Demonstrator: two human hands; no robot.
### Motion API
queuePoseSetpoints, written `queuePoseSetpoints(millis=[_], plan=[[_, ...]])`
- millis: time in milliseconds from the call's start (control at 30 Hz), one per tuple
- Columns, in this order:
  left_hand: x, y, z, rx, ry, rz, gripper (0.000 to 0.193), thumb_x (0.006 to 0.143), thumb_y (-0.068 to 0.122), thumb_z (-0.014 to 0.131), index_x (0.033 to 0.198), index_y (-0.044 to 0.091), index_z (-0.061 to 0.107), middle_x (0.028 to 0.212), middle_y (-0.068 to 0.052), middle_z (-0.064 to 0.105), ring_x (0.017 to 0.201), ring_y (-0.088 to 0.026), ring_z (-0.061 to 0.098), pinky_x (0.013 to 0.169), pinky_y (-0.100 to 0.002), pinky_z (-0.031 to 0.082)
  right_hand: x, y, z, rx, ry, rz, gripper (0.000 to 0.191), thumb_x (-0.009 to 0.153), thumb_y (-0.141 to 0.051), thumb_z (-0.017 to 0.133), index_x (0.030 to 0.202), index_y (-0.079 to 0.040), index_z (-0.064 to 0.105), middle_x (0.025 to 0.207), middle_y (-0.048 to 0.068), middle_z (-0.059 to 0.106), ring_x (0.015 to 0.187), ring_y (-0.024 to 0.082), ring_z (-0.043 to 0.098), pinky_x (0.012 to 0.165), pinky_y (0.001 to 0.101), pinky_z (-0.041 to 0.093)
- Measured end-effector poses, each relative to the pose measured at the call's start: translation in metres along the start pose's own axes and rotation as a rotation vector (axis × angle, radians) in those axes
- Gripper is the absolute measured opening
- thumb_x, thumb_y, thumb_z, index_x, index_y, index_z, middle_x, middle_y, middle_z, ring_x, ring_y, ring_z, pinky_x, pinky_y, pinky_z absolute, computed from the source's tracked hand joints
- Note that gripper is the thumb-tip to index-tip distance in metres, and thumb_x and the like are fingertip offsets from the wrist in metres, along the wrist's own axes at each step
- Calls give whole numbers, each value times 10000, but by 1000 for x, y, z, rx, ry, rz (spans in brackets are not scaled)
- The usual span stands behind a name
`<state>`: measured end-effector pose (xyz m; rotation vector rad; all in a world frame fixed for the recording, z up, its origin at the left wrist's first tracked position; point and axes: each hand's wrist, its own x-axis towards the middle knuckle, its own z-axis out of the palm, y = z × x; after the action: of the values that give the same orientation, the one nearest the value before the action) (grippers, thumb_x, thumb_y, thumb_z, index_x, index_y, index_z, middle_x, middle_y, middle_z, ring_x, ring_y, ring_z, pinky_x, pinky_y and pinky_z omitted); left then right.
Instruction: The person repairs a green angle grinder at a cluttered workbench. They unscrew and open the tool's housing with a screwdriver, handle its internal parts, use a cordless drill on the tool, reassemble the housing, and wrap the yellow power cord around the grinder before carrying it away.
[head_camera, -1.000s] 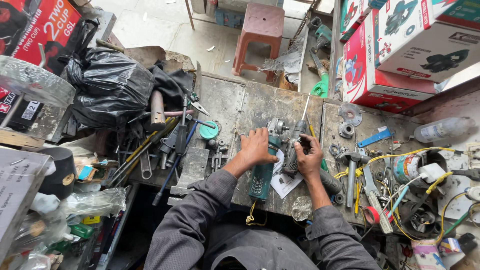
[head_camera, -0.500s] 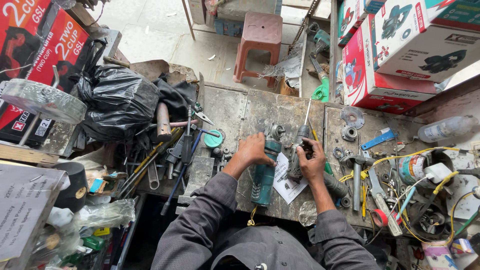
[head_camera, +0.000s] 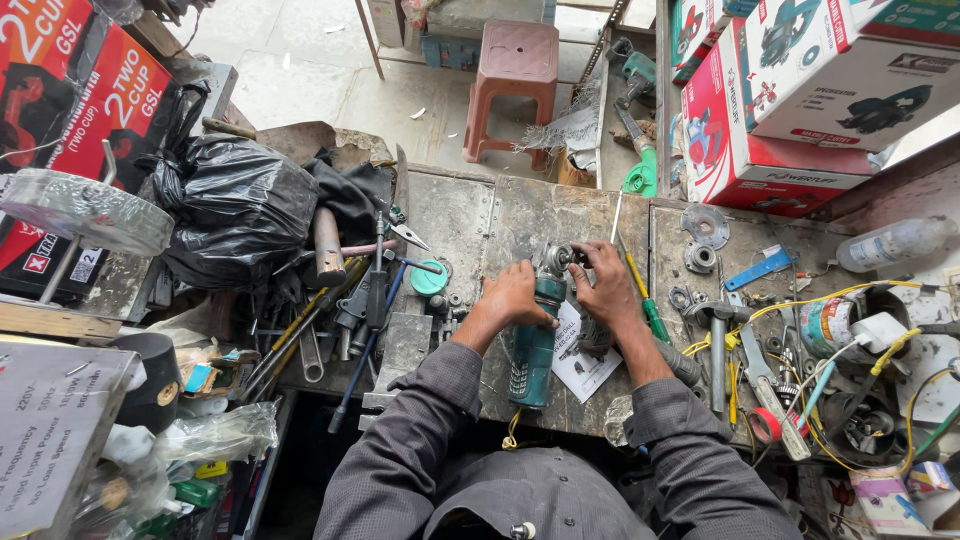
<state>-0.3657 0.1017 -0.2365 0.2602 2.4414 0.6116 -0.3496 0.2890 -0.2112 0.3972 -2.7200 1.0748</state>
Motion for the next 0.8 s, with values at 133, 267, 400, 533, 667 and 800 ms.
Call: queuePoseSetpoints(millis=[133, 267, 400, 533, 667, 800], plan=[[0, -2, -3, 0, -7, 0, 1178, 568, 623, 926, 1404, 3, 375, 1445, -183, 498, 1385, -358, 474, 1124, -572, 368, 4, 7, 8, -16, -7, -90, 368, 907, -64, 704, 1274, -69, 673, 1195, 158, 637, 1099, 334, 651, 941, 393, 534], [1, -4, -3, -11, -7, 1, 1179, 558, 619, 924, 1403, 9, 374, 1446, -181, 498, 1375, -362, 486, 1114, -563, 384, 5, 16, 16, -9, -18, -136, 385, 873, -17, 698, 1253, -72, 686, 1211, 160, 638, 1146, 356, 637, 973, 407, 520], [3, -4, -1, -3, -12, 0, 1167, 563, 623, 917, 1396, 5, 382, 1435, -190, 512, 1370, -365, 499, 1102, -561, 410, 4, 22, 13, -1, -31, -117, 406, 879, -69, 718, 1283, -90, 684, 1204, 161, 650, 1118, 345, 648, 946, 399, 531], [2, -1, 0, 1, -11, 7, 1193, 560, 622, 925, 1405, -6, 362, 1445, -200, 495, 1368, -372, 496, 1088, -564, 425, 4, 19, 6, -7, -56, -43, 392, 906, -144, 741, 1292, -99, 683, 1166, 151, 664, 1064, 333, 674, 904, 395, 546], [0, 2, 0, -2, -17, 4, 1186, 569, 615, 920, 1410, -2, 355, 1441, -202, 499, 1357, -379, 508, 1090, -575, 418, -3, 13, 2, -88, 17, -139, 387, 930, -136, 745, 1304, -65, 675, 1233, 169, 661, 1091, 370, 663, 911, 414, 534], [0, 0, 3, -6, -7, 15, 1158, 569, 603, 924, 1386, -8, 376, 1434, -212, 506, 1349, -383, 515, 1077, -535, 443, -31, 22, -12, 41, 62, 78, 413, 929, -117, 687, 1335, -61, 645, 1221, 161, 667, 1034, 318, 693, 913, 384, 546]])
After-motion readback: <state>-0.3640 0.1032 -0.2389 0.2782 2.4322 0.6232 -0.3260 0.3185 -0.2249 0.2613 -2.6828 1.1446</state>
